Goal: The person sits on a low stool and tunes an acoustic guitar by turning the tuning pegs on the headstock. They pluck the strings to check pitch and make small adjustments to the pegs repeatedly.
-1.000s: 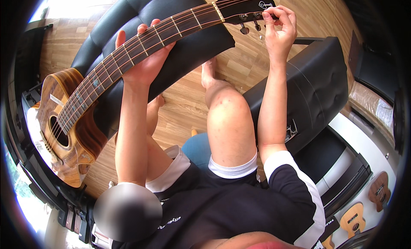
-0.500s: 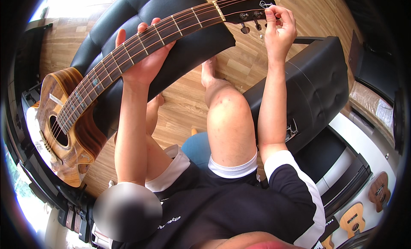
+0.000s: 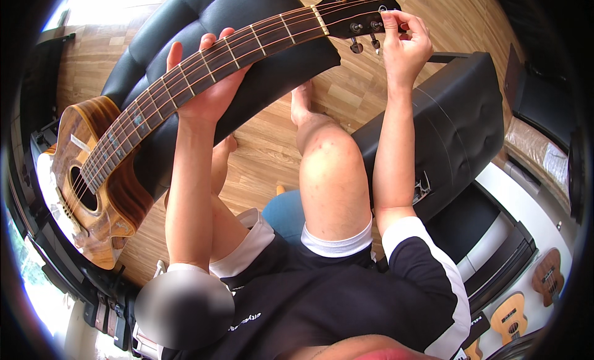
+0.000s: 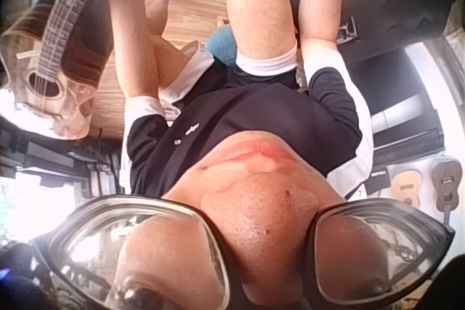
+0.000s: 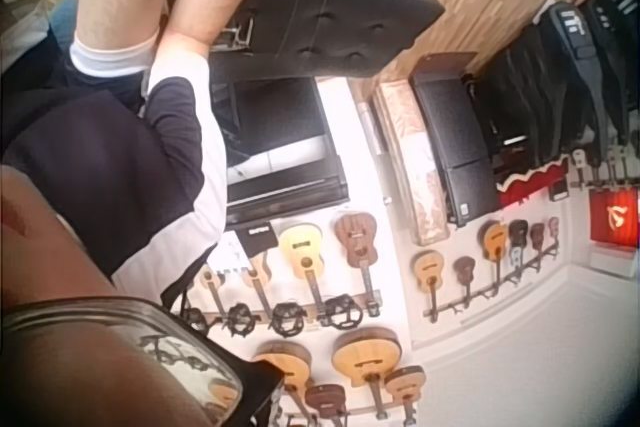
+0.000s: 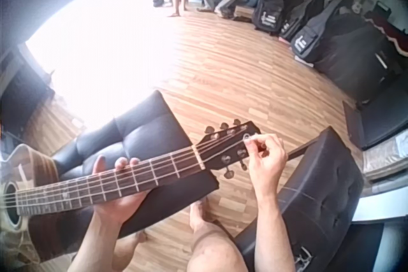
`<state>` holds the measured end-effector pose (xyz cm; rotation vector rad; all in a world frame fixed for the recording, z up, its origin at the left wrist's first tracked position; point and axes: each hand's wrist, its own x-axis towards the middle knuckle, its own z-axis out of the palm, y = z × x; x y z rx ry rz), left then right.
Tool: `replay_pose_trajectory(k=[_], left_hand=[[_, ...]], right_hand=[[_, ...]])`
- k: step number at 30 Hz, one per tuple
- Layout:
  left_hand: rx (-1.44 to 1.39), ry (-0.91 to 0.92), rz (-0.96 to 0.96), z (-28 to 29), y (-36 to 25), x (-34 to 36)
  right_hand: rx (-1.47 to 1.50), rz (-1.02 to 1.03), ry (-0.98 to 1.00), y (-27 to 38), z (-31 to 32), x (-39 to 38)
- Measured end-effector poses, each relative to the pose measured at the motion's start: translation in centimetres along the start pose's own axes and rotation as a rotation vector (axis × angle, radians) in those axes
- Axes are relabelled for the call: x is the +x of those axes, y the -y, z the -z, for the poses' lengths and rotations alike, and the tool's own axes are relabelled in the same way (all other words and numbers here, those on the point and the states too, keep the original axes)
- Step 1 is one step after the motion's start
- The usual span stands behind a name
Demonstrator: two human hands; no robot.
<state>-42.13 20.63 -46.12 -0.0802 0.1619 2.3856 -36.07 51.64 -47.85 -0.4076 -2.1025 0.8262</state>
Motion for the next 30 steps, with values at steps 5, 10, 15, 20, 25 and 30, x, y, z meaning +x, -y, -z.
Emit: replay_pose_trajectory(k=[5, 10, 15, 20, 25, 30], left_hand=[[0.011, -0.007, -0.009, -0.2, 0.0, -0.1], [0.009, -0.041, -0.031, 0.0, 0.1, -0.3], [0.002, -0.013, -0.006, 0.3, -0.3, -0.2], [0.008, 0.011, 0.000, 0.5, -0.4, -0.1], [-0.020, -0.036, -0.014, 0.5, -0.3, -0.1], [-0.027, -0.041, -0.040, 0.8, -0.5, 0.0]], right_hand=[[0.123, -0.085, 0.044, -0.3, 0.2, 0.0], [0.268, -0.222, 0.105, -0.2, 1.7, 0.2], [0.120, -0.288, 0.317, -1.8, 3.7, 0.0], [0.048, -0.227, 0.342, -0.9, 3.9, -0.2], [-0.024, -0.140, 0.297, -0.8, 3.6, -0.3], [-0.018, -0.159, 0.201, -1.2, 2.6, -0.7]])
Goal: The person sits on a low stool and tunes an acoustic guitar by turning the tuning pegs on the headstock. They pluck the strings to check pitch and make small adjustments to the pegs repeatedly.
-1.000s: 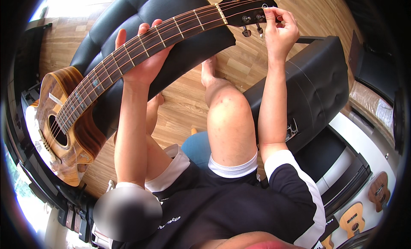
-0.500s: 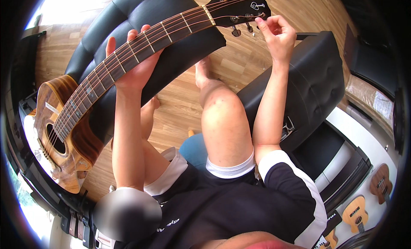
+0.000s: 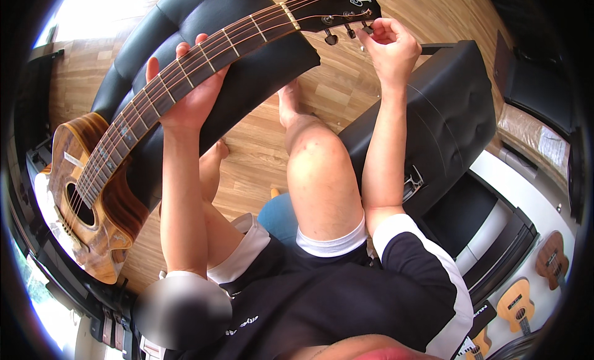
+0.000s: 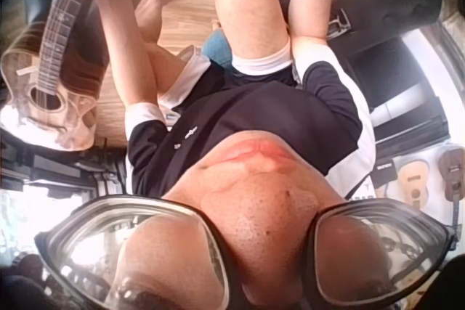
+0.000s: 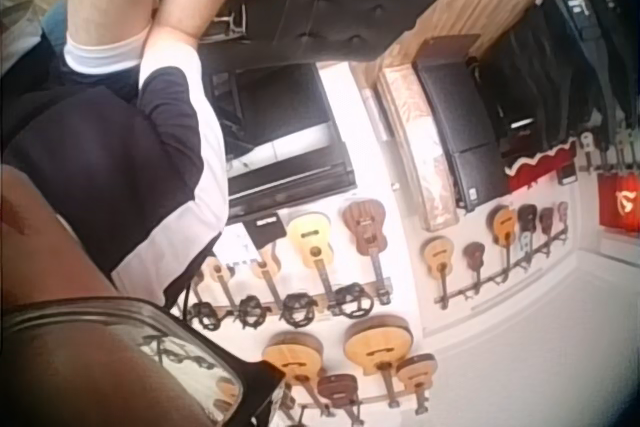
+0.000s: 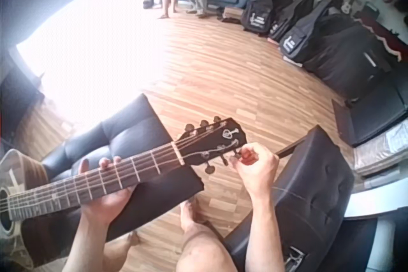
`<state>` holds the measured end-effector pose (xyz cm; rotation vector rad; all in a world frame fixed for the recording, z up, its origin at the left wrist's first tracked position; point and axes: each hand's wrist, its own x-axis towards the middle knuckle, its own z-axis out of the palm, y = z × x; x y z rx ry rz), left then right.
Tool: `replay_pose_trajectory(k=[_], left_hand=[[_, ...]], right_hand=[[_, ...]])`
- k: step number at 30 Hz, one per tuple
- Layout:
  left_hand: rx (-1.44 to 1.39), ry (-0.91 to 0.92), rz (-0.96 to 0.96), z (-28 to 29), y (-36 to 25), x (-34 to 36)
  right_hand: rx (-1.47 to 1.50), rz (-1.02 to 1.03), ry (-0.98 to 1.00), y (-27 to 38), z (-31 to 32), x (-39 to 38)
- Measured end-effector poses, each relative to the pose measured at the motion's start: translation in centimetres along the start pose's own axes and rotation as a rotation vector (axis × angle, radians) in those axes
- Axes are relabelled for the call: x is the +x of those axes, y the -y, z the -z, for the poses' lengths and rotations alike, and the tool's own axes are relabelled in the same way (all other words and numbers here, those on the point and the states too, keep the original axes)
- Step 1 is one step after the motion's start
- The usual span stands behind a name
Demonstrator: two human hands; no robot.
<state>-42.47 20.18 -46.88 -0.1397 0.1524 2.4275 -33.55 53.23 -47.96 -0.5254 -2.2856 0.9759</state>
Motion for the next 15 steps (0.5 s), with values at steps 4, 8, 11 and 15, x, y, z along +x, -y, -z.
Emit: replay_pose_trajectory(k=[4, 8, 11, 15], left_hand=[[0.015, -0.031, -0.023, -0.4, 0.1, -0.1], [0.012, -0.022, -0.025, -0.4, 0.1, 0.0], [0.025, -0.010, -0.031, -0.2, 0.2, 0.0], [0.016, -0.009, -0.025, 0.0, 0.1, 0.0]], right_hand=[[0.019, -0.067, -0.015, -0.2, -0.4, -0.1], [0.117, -0.281, 0.127, 0.4, -0.4, 0.0], [0.404, -0.546, 0.324, -0.7, -0.5, 0.6], [0.641, -0.780, 0.460, -1.6, 0.1, 0.9]])
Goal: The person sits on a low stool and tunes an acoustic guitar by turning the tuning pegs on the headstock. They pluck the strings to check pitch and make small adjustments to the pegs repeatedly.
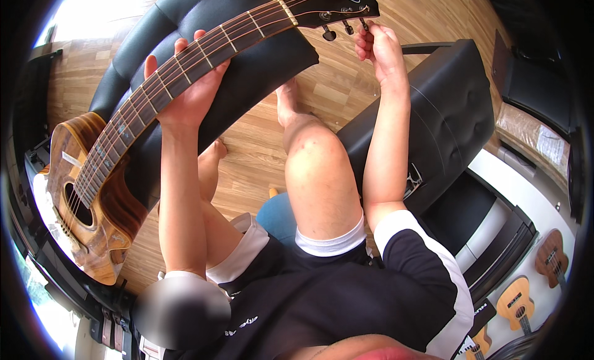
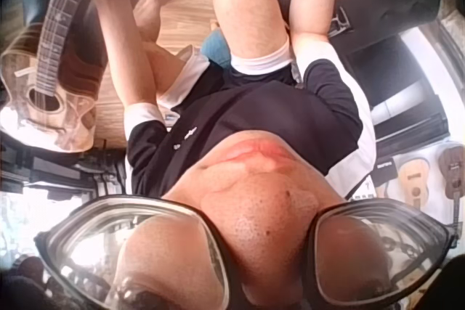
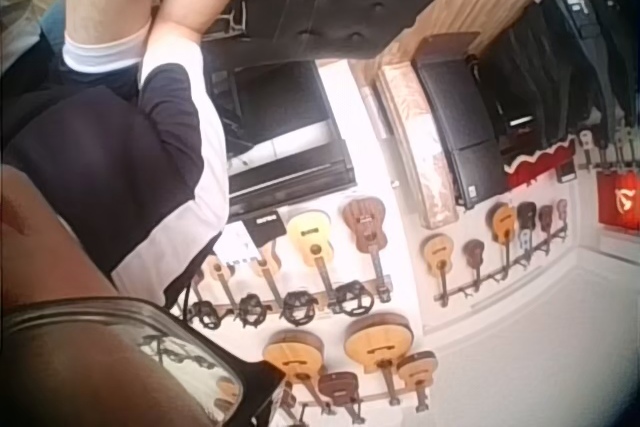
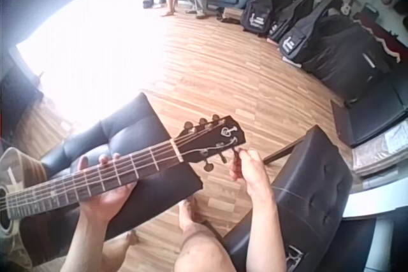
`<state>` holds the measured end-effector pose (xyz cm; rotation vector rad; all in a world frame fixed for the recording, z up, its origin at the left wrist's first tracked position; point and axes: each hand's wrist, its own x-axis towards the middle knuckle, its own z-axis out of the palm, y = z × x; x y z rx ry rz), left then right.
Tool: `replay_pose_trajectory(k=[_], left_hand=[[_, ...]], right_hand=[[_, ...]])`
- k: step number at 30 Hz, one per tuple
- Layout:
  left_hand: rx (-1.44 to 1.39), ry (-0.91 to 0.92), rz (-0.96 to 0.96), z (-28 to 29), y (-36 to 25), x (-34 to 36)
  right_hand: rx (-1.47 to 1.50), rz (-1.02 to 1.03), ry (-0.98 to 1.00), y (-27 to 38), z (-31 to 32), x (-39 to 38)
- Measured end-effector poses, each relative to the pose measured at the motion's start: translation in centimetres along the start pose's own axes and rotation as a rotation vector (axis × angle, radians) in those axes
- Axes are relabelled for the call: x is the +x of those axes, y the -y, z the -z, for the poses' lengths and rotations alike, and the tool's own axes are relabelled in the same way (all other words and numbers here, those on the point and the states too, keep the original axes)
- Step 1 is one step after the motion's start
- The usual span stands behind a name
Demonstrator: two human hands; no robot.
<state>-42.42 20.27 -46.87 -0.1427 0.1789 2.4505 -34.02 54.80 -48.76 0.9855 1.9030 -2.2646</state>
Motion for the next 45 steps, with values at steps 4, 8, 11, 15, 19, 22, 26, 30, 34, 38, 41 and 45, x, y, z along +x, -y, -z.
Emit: replay_pose_trajectory(k=[4, 8, 11, 15, 19, 22, 26, 30, 34, 38, 41, 45], left_hand=[[-0.021, -0.049, -0.014, -0.2, 0.1, 0.0], [-0.021, -0.087, -0.025, -0.3, 0.2, -0.1], [-0.002, -0.094, -0.028, -0.3, 0.2, 0.0], [-0.017, -0.071, -0.018, -0.3, 0.2, 0.0], [-0.066, -0.100, -0.022, -0.6, 0.4, -0.1], [-0.057, -0.080, -0.005, -0.6, 0.2, 0.0], [-0.051, -0.068, 0.001, -0.6, 0.1, -0.1], [-0.059, -0.091, -0.013, -0.8, 0.2, -0.1], [-0.044, -0.121, -0.064, -0.5, 0.3, -0.4], [0.038, -0.208, -0.217, -2.4, 1.5, -1.6], [0.122, -0.138, -0.232, -2.8, 1.7, -2.5], [-0.008, -0.063, -0.251, -2.6, 3.2, -2.7]], right_hand=[[-0.188, 0.257, -0.248, 0.0, -1.5, -0.6], [-0.402, 0.452, -0.352, -0.3, -0.9, -0.3], [-0.442, 0.499, -0.395, -0.8, -0.8, 0.1], [-0.494, 0.507, -0.413, -0.9, -1.2, 0.1], [-0.402, 0.337, -0.312, 0.1, -1.8, -0.7], [-0.296, 0.245, -0.260, 0.1, -1.8, -0.6], [-0.148, 0.145, -0.196, 0.1, -1.8, -0.4], [-0.158, 0.130, -0.180, -0.2, -1.7, -0.4], [-0.396, 0.230, -0.307, -1.3, -1.2, 0.5], [-0.541, 0.351, -0.431, -2.3, -1.4, 1.6], [-0.554, 0.428, -0.492, -1.9, -2.2, 1.4], [-0.607, 0.461, -0.685, -2.4, -1.9, 1.1]])
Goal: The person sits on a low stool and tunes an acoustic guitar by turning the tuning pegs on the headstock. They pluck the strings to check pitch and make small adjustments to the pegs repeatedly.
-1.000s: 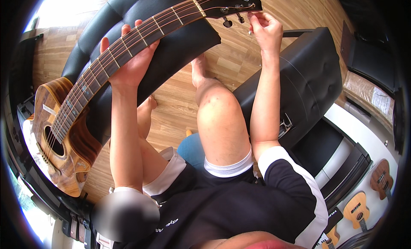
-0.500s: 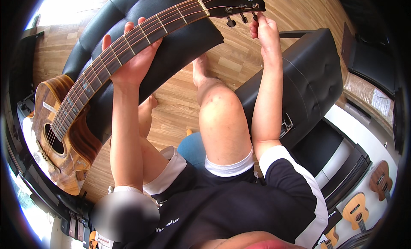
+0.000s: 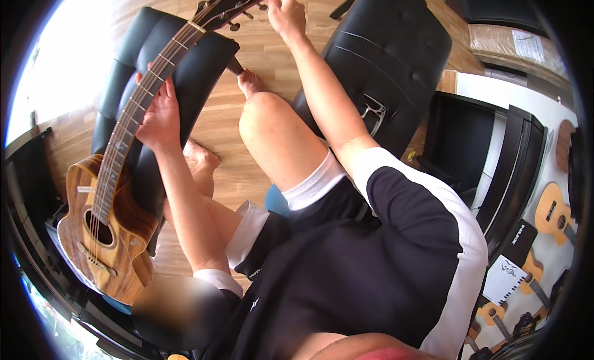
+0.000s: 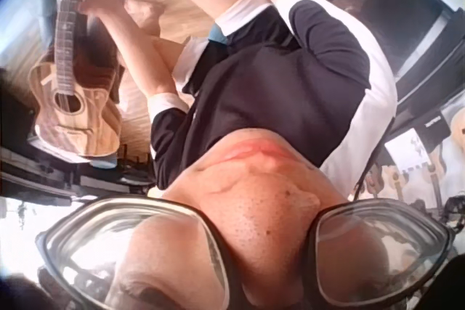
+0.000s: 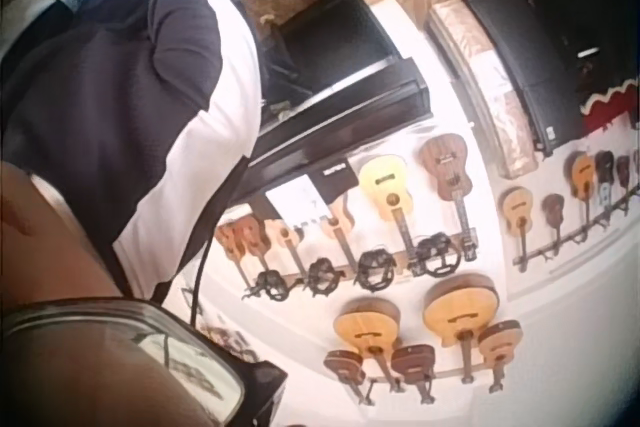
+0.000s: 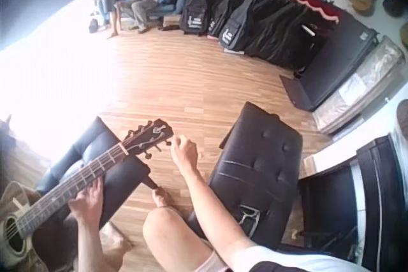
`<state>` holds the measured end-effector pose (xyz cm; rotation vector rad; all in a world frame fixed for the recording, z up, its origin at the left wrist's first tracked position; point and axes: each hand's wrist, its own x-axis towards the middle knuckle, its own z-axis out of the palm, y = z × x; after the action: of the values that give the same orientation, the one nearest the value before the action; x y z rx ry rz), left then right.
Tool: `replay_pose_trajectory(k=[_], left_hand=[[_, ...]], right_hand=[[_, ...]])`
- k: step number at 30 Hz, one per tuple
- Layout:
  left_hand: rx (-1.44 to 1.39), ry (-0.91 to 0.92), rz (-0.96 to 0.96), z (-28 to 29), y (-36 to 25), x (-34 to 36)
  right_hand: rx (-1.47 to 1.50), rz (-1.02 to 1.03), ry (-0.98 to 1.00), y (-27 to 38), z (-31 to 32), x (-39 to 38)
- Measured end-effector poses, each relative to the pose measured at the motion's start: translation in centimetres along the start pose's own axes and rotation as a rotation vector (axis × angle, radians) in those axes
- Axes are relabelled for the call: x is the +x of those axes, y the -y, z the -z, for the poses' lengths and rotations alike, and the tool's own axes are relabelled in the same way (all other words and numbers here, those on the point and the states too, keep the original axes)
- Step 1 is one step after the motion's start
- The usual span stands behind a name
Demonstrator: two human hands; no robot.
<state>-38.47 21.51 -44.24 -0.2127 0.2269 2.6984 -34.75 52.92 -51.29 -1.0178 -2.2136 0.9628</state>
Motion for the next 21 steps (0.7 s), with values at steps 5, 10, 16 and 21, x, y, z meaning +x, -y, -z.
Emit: replay_pose_trajectory(k=[5, 10, 16, 21], left_hand=[[0.177, -0.103, -0.034, 2.6, -0.5, 0.6], [0.423, -0.264, -0.078, 3.9, -1.4, -1.8], [1.161, -0.248, -0.185, 2.4, 0.9, -15.4], [1.077, -0.073, -0.364, 2.3, 1.8, -26.9]], right_hand=[[0.109, -0.036, -0.118, 2.7, 4.5, -0.3], [0.185, 0.067, 0.127, 8.2, 15.7, -7.8], [-0.385, 0.247, 0.100, -2.3, 27.0, -18.9], [-0.390, 0.212, 0.133, -7.2, 30.5, -22.7]])
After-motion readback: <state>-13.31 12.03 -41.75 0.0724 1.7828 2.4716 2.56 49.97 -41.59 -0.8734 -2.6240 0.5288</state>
